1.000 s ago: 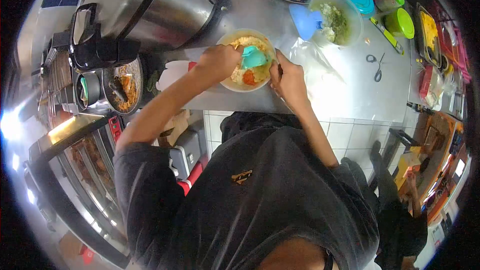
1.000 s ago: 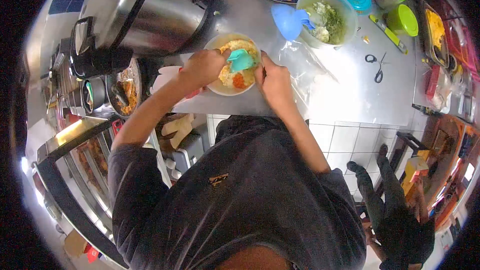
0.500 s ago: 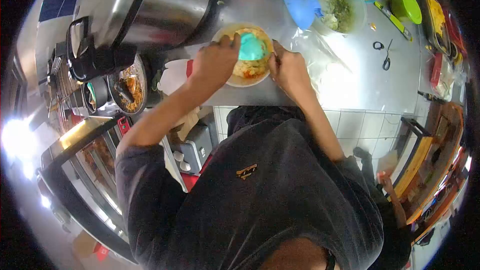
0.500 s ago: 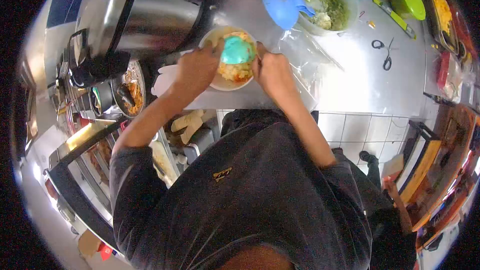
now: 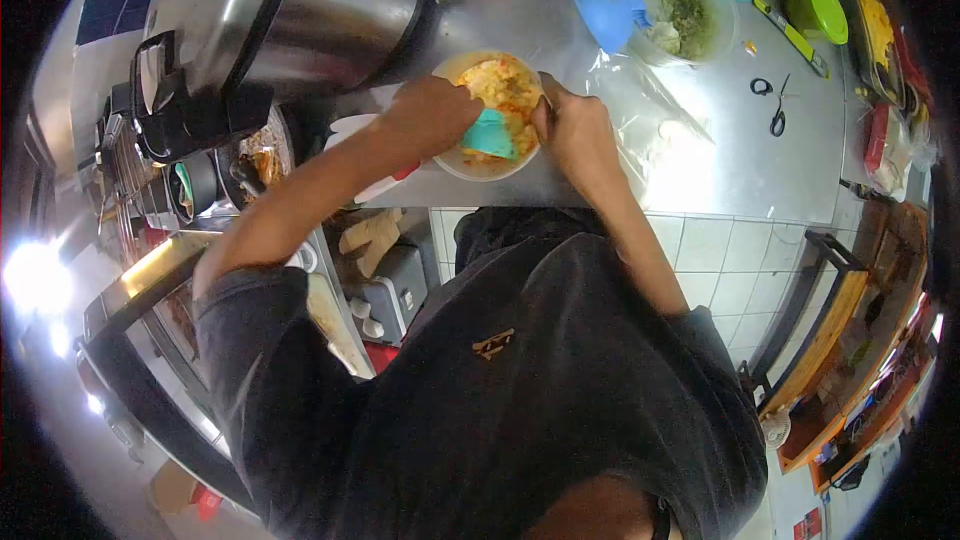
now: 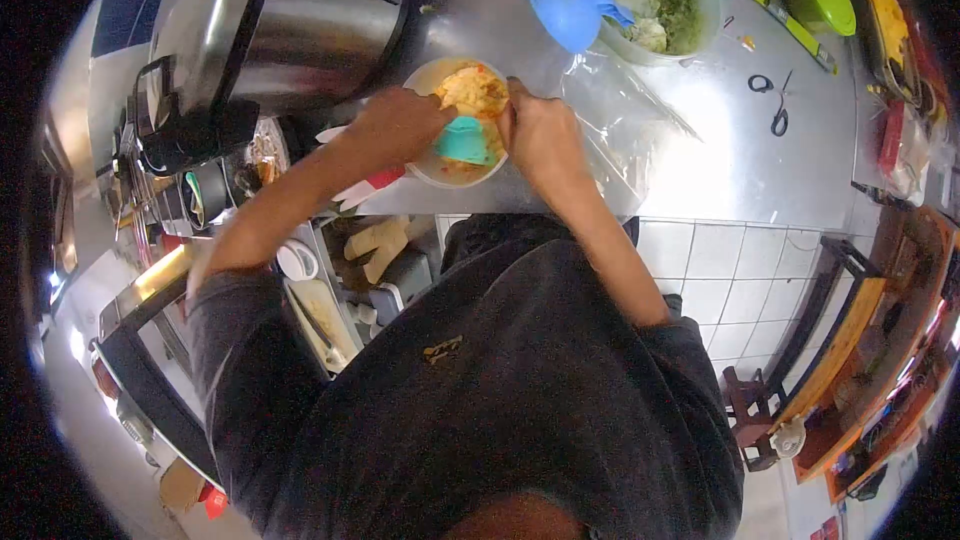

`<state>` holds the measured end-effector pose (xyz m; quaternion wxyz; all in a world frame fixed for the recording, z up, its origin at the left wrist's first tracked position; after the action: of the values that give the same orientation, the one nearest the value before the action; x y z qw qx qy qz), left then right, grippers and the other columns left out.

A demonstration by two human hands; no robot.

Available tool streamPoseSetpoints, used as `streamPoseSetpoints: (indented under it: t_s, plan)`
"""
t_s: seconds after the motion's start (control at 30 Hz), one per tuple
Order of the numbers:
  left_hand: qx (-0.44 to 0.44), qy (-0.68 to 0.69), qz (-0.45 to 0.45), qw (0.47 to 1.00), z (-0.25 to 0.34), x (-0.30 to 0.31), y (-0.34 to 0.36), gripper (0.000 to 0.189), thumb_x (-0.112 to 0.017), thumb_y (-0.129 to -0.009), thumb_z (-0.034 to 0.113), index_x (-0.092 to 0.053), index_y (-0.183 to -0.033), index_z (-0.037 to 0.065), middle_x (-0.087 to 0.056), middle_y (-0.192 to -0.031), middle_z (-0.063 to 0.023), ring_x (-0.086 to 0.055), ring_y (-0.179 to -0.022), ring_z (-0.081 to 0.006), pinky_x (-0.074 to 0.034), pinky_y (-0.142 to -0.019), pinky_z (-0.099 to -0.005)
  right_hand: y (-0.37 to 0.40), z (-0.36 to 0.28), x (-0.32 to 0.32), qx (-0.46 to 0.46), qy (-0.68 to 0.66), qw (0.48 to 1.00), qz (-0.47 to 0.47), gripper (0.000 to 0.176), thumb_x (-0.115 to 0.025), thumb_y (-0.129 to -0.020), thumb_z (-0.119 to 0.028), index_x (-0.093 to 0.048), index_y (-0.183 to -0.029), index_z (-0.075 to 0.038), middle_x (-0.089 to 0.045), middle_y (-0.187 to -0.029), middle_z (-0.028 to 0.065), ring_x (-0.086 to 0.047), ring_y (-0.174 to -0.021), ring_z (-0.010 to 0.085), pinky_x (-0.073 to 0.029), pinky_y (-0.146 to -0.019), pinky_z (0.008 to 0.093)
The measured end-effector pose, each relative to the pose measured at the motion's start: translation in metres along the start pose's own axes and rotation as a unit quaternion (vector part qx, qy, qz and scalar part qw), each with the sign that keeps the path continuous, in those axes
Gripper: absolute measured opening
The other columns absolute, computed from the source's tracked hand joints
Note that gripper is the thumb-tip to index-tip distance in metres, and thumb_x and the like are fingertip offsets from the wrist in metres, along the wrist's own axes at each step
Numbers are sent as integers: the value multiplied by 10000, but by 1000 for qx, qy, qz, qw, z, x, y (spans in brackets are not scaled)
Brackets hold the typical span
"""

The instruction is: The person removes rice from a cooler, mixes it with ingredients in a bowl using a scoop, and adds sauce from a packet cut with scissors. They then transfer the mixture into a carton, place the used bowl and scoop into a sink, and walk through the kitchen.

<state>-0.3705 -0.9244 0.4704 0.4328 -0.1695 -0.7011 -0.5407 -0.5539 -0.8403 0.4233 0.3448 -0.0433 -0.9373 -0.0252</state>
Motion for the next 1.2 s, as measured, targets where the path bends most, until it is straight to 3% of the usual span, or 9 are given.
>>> streamPoseSetpoints:
  t_s: [0.13,0.2,0.33,0.5,0.63,0.83,0.9,1.13,1.2]
  plan:
    - [70,-1,138,988,24,4,14,403,-608,-797,108,-579,-1197,72,-646,-906,-103,-703,-724,-276,-578,-582,-382,0,7,2,19,-10,1000,-11,290,-607,-841,-153,-637,-1084,3,-623,-680,251,-637,-647,426,-521,-608,500]
    - [156,-23,203,966,30,6,22,564,-616,-797,103,-470,-1342,87,-611,-965,-97,-703,-744,-262,-580,-562,-361,-2,6,9,49,23,998,-38,249,-603,-845,-159,-640,-1030,3,-625,-670,242,-635,-643,424,-522,-612,503]
    - [207,-37,211,955,32,1,14,611,-626,-786,100,-461,-1374,91,-611,-975,-106,-699,-776,-262,-579,-561,-359,-1,2,14,50,24,998,-40,240,-599,-848,-163,-635,-1022,-2,-623,-664,239,-635,-643,422,-522,-613,504]
    - [5,42,68,997,4,1,11,663,-623,-797,97,-412,-1424,138,-631,-975,-143,-690,-761,-287,-576,-665,-395,-3,6,1,56,33,998,12,226,-599,-853,-171,-623,-1018,-19,-625,-660,226,-638,-630,412,-523,-595,500]
    - [-26,39,-71,996,5,23,24,648,-639,-800,105,-425,-1411,137,-656,-959,-150,-694,-781,-310,-566,-695,-438,0,9,-1,49,39,998,16,211,-599,-847,-155,-623,-1005,-18,-625,-653,219,-638,-620,410,-523,-583,500]
    - [108,-27,93,989,26,1,8,701,-690,-774,124,-409,-1416,141,-629,-981,-111,-695,-774,-276,-579,-633,-378,1,11,4,71,47,996,8,229,-607,-841,-162,-621,-1013,-11,-620,-642,227,-642,-623,409,-529,-579,497]
    - [184,-9,194,963,27,7,16,523,-607,-813,116,-510,-1326,95,-635,-979,-122,-703,-761,-250,-573,-559,-364,0,15,5,69,76,995,-5,215,-603,-848,-177,-633,-983,-13,-624,-650,229,-647,-626,404,-534,-586,491]
    - [152,55,95,982,34,3,3,673,-683,-814,180,-401,-1422,119,-575,-1014,-141,-671,-822,-302,-567,-642,-401,14,11,11,27,48,998,20,273,-623,-876,-204,-649,-1081,-25,-636,-680,218,-641,-647,394,-519,-608,462]
    - [101,0,328,939,53,39,28,564,-670,-827,165,-489,-1354,75,-590,-994,-152,-640,-880,-330,-536,-717,-428,28,12,47,-33,11,990,136,323,-609,-897,-305,-656,-953,10,-644,-756,259,-656,-712,398,-530,-645,479]
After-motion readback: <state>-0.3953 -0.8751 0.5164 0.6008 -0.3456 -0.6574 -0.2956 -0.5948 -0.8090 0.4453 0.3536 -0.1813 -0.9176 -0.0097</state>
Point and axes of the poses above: each hand's wrist, its own y-axis away from the middle knuckle, its own x-axis out of the back of the hand, z = x × y, the point moved 1 cm from there along -y, towards the middle knuckle
